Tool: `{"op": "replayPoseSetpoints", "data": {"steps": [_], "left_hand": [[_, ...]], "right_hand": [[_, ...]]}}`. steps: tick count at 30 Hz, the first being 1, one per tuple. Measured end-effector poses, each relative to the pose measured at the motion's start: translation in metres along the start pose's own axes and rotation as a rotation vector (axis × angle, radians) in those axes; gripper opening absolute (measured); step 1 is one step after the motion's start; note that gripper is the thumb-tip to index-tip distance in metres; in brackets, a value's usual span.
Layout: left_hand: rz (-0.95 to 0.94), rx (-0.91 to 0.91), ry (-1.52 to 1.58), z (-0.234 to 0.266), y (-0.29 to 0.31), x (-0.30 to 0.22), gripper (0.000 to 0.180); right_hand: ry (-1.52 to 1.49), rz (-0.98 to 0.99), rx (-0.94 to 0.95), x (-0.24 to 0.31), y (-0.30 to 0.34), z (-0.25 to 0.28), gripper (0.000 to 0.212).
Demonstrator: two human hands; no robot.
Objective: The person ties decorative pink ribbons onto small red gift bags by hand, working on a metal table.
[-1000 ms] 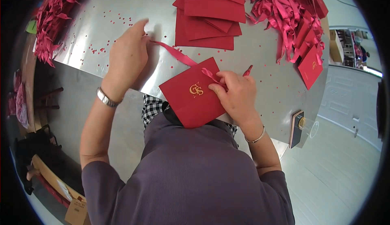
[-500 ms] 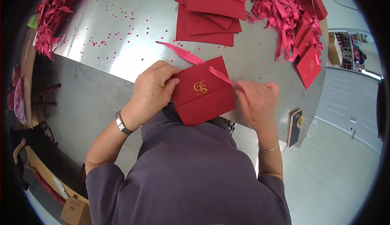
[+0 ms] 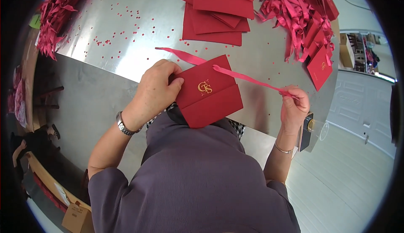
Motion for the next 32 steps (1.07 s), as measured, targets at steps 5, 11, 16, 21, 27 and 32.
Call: {"op": "replayPoseSetpoints", "data": {"steps": [5, 11, 16, 21, 27, 32], "left_hand": [[0.051, 0.096, 0.178, -0.006, 0.0, 0.014, 0.013], [0.133, 0.165, 0.265, -0.005, -0.001, 0.018, 0.014], [0.132, 0.206, 0.393, -0.006, 0.004, 0.016, 0.012], [-0.056, 0.047, 0.188, -0.003, 0.009, 0.012, 0.015], [-0.087, 0.028, 0.18, -0.003, 0.01, 0.012, 0.018], [-0.051, 0.044, 0.163, -0.004, 0.011, 0.014, 0.021]], "right_hand": [[-0.368, 0.101, -0.067, 0.013, -0.014, -0.044, 0.017], [-0.001, -0.36, 0.421, 0.025, -0.003, -0.162, 0.027], [0.381, -0.46, 0.511, -0.025, 0.012, -0.194, 0.02], [0.409, -0.121, 0.606, -0.008, 0.01, -0.207, 0.013], [0.301, -0.264, 0.378, -0.015, 0.02, -0.199, 0.017], [0.582, -0.107, 0.611, -0.01, 0.015, -0.214, 0.025]]}}
Point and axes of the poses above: each hand's wrist, its own y-axis away from the middle knuckle, its own z-axis out of the back of the hand, x = y × z, the point moved 7 cm from there along -y, towards the middle knuckle, and after that the axes turned 7 degrees about -y, right-handed, at the moved point
